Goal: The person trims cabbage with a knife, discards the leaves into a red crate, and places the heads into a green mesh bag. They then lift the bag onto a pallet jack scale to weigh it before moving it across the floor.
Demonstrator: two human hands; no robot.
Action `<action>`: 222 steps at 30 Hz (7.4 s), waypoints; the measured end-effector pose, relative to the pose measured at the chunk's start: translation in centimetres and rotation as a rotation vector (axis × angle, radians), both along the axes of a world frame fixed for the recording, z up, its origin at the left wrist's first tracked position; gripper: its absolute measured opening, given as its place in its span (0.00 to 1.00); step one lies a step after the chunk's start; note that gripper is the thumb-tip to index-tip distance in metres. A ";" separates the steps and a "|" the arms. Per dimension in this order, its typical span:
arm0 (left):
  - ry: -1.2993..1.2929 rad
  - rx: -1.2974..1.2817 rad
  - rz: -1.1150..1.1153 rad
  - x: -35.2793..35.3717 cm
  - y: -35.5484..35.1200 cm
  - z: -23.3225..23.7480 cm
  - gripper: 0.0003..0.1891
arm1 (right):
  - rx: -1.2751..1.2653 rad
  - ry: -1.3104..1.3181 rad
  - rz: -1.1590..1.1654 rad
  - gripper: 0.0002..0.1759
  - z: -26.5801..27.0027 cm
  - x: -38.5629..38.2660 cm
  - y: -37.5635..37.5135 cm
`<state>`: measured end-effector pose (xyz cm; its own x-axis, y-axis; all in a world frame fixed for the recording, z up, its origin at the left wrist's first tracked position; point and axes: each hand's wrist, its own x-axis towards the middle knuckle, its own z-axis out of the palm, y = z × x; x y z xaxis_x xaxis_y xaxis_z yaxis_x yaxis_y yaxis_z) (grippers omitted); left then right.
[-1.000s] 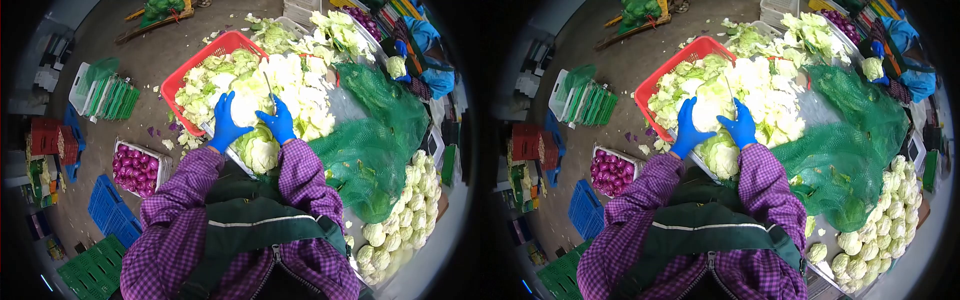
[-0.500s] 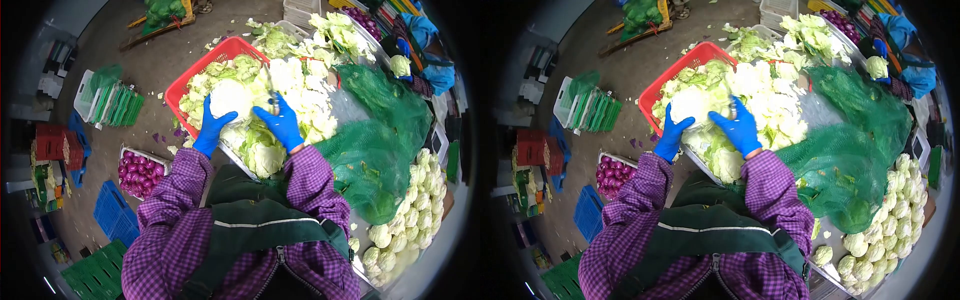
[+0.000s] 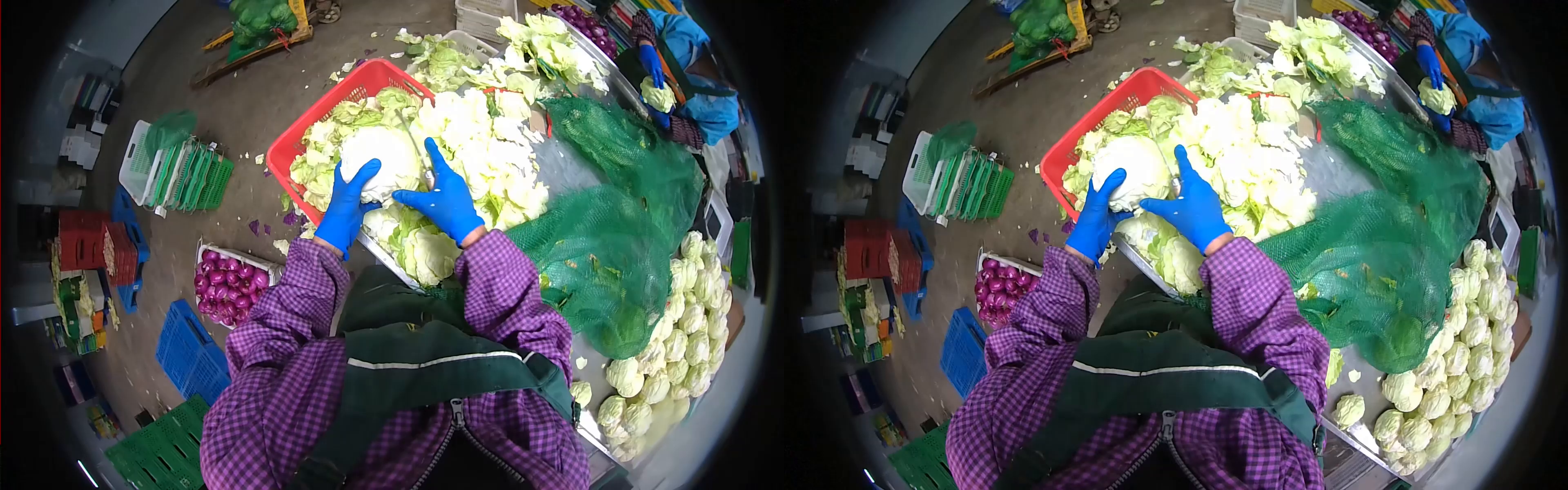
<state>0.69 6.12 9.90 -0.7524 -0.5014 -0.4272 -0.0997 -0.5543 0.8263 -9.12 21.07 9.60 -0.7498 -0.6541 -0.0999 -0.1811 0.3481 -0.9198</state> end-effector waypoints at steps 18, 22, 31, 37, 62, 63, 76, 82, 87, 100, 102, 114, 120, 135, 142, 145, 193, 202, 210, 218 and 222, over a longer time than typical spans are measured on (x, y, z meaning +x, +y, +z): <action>-0.129 0.134 -0.061 0.7 -0.4 -1.2 0.34 | 0.039 0.351 -0.153 0.44 -2.0 -1.3 3.1; -0.131 0.050 -0.050 0.2 0.8 -0.4 0.36 | -0.065 0.489 -0.155 0.27 -1.4 0.7 0.4; -0.082 0.288 -0.108 0.9 0.1 -1.4 0.37 | -0.017 0.073 -0.398 0.14 -4.2 -4.2 2.8; -0.025 0.518 -0.065 -0.3 0.9 -1.1 0.37 | 0.176 0.091 -0.074 0.50 -0.9 1.6 1.5; -0.060 0.430 -0.110 -0.8 1.7 -2.5 0.38 | -0.203 0.143 -0.246 0.12 -2.0 0.8 1.7; -0.061 0.430 -0.107 -0.6 1.6 -2.6 0.38 | -0.203 0.142 -0.243 0.12 -2.3 0.6 2.2; 0.211 0.745 -0.116 0.3 1.1 -1.5 0.38 | -0.299 -0.128 -0.289 0.32 -4.5 -0.3 5.7; 0.264 0.892 -0.217 0.1 2.8 -3.4 0.41 | -0.234 0.280 -0.125 0.35 -2.3 2.1 3.6; 0.169 1.009 -0.181 0.5 3.8 -4.1 0.44 | 0.007 0.462 0.079 0.36 -1.7 1.9 5.4; 0.263 0.534 -0.342 0.7 4.7 -3.7 0.35 | -0.330 0.426 -0.275 0.20 -2.6 1.1 3.8; 0.188 0.422 -0.303 1.1 5.0 -3.6 0.35 | -0.317 0.297 -0.405 0.16 -2.7 -0.8 4.0; -0.061 0.563 -0.328 1.6 1.5 -2.2 0.39 | -0.123 0.164 -0.062 0.42 2.9 0.7 6.7; -0.175 0.403 -0.345 1.3 1.1 -1.5 0.38 | -0.049 0.435 0.021 0.27 1.6 0.6 5.9; 0.247 0.358 -0.393 3.6 -0.3 -5.1 0.43 | 0.056 -0.633 -0.142 0.14 2.6 0.3 7.4; 0.028 -0.042 -0.480 3.8 -0.2 0.1 0.50 | -0.237 -0.635 -0.113 0.16 0.9 0.6 7.1; 0.231 -0.044 -0.593 3.4 0.2 1.0 0.54 | -0.269 -0.700 -0.173 0.15 -0.4 0.6 7.0; 0.396 0.319 -0.237 2.9 -2.1 -6.5 0.43 | -0.397 -0.662 -0.153 0.14 1.8 4.5 5.2; 0.423 0.069 -0.305 2.9 0.9 -2.3 0.55 | -0.401 -0.850 -0.228 0.09 1.6 6.8 12.1; 0.336 0.035 -0.390 1.6 -1.0 -3.7 0.45 | -0.337 -0.479 -0.387 0.22 0.8 6.5 11.4; 0.263 0.431 -0.357 3.1 1.4 -1.1 0.45 | -0.458 -0.684 -0.266 0.28 0.4 7.5 7.3; 0.574 0.130 -0.584 4.6 2.8 -0.6 0.43 | -0.862 -0.845 -0.237 0.30 -0.3 7.6 7.6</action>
